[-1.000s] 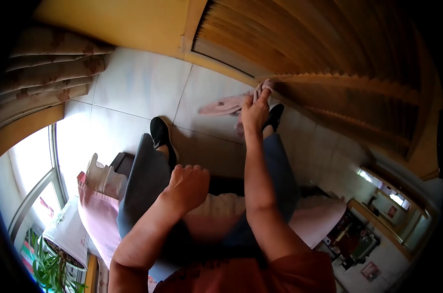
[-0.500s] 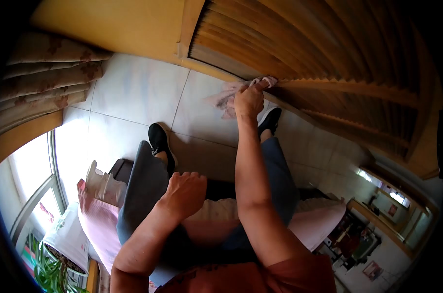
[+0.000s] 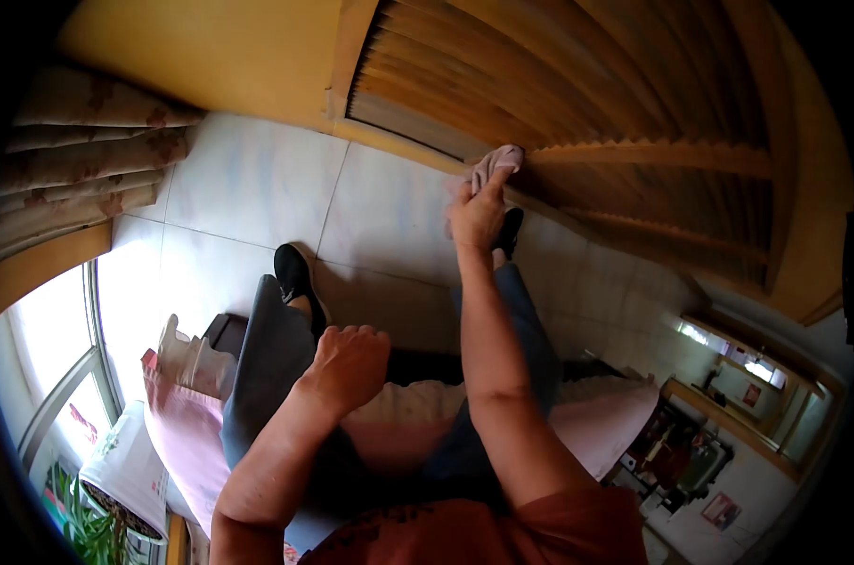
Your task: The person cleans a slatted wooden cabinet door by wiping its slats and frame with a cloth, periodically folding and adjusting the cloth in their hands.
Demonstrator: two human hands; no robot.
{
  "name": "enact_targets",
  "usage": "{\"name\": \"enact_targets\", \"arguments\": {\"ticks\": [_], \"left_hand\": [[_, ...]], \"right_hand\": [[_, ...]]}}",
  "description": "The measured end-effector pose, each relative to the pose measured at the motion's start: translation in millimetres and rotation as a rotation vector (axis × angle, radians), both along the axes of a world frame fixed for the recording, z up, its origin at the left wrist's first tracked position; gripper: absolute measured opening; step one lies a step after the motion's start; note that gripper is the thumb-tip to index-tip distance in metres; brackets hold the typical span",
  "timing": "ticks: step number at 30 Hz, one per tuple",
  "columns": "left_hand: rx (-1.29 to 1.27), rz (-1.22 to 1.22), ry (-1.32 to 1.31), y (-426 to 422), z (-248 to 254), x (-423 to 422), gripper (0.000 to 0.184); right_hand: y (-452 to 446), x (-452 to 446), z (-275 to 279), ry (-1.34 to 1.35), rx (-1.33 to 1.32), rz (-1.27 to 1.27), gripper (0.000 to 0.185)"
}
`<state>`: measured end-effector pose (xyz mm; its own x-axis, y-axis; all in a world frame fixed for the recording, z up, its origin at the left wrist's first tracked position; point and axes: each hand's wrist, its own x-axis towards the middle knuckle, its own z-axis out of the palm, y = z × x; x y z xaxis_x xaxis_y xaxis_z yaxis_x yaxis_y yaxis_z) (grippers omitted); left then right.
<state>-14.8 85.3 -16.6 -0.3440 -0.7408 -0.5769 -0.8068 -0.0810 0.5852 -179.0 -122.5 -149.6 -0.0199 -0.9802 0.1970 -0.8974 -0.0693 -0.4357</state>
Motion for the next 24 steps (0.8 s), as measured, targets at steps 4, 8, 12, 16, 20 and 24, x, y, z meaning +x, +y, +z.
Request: {"name": "enact_targets", "arguments": {"ticks": [4, 8, 12, 16, 20, 24], "left_hand": [[0.009, 0.017, -0.002, -3.6, -3.0, 3.5, 0.017], [0.083, -0.031, -0.018, -6.2, 0.7, 3.2, 0.018], [0.103, -0.031, 0.015, -6.5, 3.5, 3.5, 0.017], [0.079, -0.032, -0.021, -4.9, 3.6, 5.7, 0.016], [0.044, -0.017, 0.003, -5.4, 0.2, 6.4, 0.016], [0.047, -0.031, 0.000, -4.4, 0.9, 6.0, 0.016]], "right_hand": [[0.2, 3.9, -22.0, -0.034, 0.066, -0.037, 0.069], [-3.9, -0.6, -7.3, 0.092, -0.129, 0.053, 0.070], [-10.7, 4.6, 4.6, 0.205, 0.053, -0.016, 0.072], [-13.6, 35.8, 20.5, 0.059, 0.275, -0.198, 0.070], [-9.5, 35.6, 19.0, -0.051, 0.214, -0.219, 0.065], [11.8, 13.5, 13.1, -0.253, 0.160, -0.024, 0.056]]}}
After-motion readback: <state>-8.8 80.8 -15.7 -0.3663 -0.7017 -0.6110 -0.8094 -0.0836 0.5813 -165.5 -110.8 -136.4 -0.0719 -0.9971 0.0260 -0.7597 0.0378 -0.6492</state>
